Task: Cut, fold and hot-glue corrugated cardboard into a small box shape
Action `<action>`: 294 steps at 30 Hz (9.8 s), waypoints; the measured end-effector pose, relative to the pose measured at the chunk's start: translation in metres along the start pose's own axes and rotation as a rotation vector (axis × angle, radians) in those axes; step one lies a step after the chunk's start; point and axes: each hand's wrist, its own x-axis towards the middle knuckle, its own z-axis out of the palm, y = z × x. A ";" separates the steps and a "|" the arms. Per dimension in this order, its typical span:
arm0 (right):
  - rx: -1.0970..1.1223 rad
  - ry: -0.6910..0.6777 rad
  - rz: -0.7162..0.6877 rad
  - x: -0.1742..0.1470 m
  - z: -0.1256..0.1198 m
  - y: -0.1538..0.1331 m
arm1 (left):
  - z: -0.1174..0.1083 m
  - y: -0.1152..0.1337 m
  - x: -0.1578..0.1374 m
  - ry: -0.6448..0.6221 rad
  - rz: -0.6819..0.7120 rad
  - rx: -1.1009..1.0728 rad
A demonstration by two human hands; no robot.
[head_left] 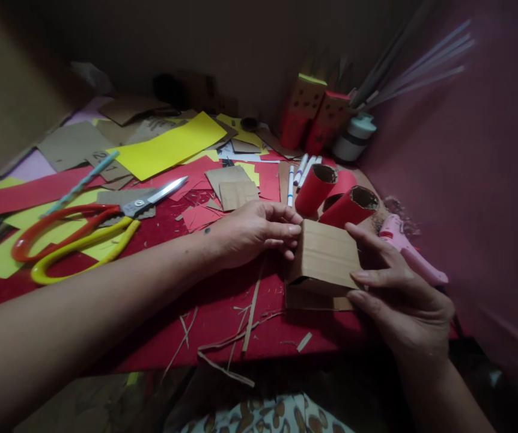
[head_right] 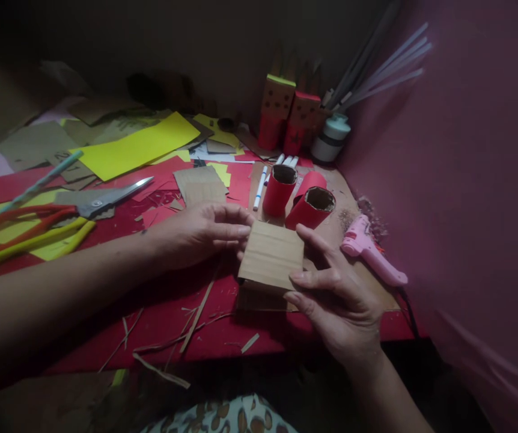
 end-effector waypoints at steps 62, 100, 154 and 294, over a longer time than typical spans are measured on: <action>0.011 -0.026 -0.020 0.004 -0.001 0.005 | 0.032 0.008 -0.024 0.162 0.122 0.616; 0.187 -0.087 0.062 0.000 -0.003 0.007 | 0.014 0.011 -0.025 -0.186 0.543 1.281; 0.170 -0.150 0.010 0.001 -0.005 0.011 | 0.008 -0.007 -0.031 -0.164 0.520 1.439; 0.265 -0.106 0.090 0.004 -0.011 0.012 | 0.029 0.002 -0.063 -0.034 0.871 1.683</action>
